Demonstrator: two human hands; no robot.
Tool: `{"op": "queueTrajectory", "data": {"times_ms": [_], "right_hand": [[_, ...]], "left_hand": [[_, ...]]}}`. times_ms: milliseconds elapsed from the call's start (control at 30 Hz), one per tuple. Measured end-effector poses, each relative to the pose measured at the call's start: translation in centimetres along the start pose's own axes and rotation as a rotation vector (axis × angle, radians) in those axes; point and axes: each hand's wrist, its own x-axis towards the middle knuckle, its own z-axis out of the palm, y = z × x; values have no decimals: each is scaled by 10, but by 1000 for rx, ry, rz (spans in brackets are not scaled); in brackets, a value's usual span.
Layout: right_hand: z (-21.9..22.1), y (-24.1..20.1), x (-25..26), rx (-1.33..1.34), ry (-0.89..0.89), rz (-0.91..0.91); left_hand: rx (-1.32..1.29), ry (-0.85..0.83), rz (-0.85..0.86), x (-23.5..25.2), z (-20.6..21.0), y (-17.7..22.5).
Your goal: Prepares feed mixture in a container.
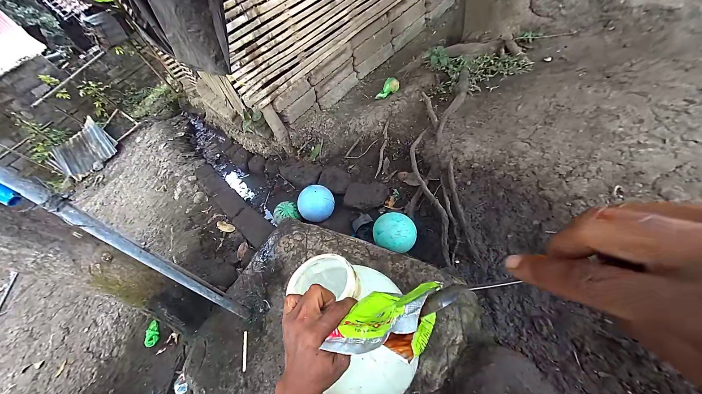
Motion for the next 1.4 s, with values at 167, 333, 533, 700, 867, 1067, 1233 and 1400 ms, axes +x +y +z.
{"op": "queueTrajectory", "data": {"times_ms": [167, 333, 533, 700, 867, 1067, 1233, 1400], "right_hand": [[14, -24, 11, 41, -97, 16], [30, -39, 10, 8, -74, 7], [62, -53, 6, 7, 227, 16], [67, -57, 1, 68, 185, -58], [46, -53, 1, 167, 72, -25], [36, -46, 0, 159, 298, 42], [53, -49, 1, 472, 574, -72], [66, -44, 1, 509, 557, -156]], "left_hand": [[6, -8, 10, -1, 0, 2], [-6, -15, 29, -2, 0, 5], [28, 24, 57, -4, 0, 10], [20, 16, 30, -6, -3, 13], [24, 7, 5, -6, -4, 12], [-2, 10, -16, -5, -4, 9], [-9, 12, -10, -4, -3, 9], [-16, 17, 3, -3, -3, 9]]}}
